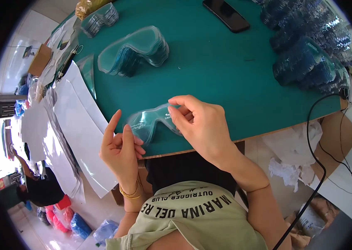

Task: The recorder is inspecting safety glasses and placing them into individual plastic bags at a workstation.

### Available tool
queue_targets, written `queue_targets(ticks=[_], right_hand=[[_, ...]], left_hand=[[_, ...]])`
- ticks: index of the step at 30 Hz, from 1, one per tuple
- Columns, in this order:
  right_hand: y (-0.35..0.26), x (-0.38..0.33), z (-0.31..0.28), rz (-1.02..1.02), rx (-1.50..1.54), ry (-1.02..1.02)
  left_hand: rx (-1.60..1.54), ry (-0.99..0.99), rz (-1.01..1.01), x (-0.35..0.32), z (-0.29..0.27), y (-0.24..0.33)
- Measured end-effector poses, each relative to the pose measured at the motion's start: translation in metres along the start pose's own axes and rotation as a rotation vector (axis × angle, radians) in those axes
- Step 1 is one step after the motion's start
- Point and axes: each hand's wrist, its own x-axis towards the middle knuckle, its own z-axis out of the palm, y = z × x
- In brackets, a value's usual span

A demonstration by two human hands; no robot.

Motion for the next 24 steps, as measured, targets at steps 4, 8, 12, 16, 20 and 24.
queue_targets(ticks=[4, 8, 12, 16, 20, 24], right_hand=[[0.0, 0.0002, -0.0006, 0.03, 0.018, -0.008], [0.0002, -0.0001, -0.0016, 0.029, 0.019, -0.011], [0.0012, 0.0001, 0.0, 0.034, 0.008, -0.007], [0.0075, 0.0011, 0.0012, -0.021, -0.041, -0.01], [0.005, 0.0008, 0.0018, -0.028, -0.053, -0.025], [0.0035, 0.0002, 0.0013, 0.014, -0.058, -0.038]], left_hand=[[-0.002, -0.011, -0.021, 0.0016, 0.0014, 0.0025], [0.01, -0.022, -0.032, 0.002, 0.0012, 0.0034], [0.025, -0.02, -0.045, 0.0022, 0.0015, 0.0037], [0.022, -0.036, -0.08, 0.0032, 0.0038, 0.0033], [0.069, -0.027, -0.105, 0.0032, 0.0037, 0.0052], [0.292, 0.014, 0.02, 0.0037, 0.0028, -0.0021]])
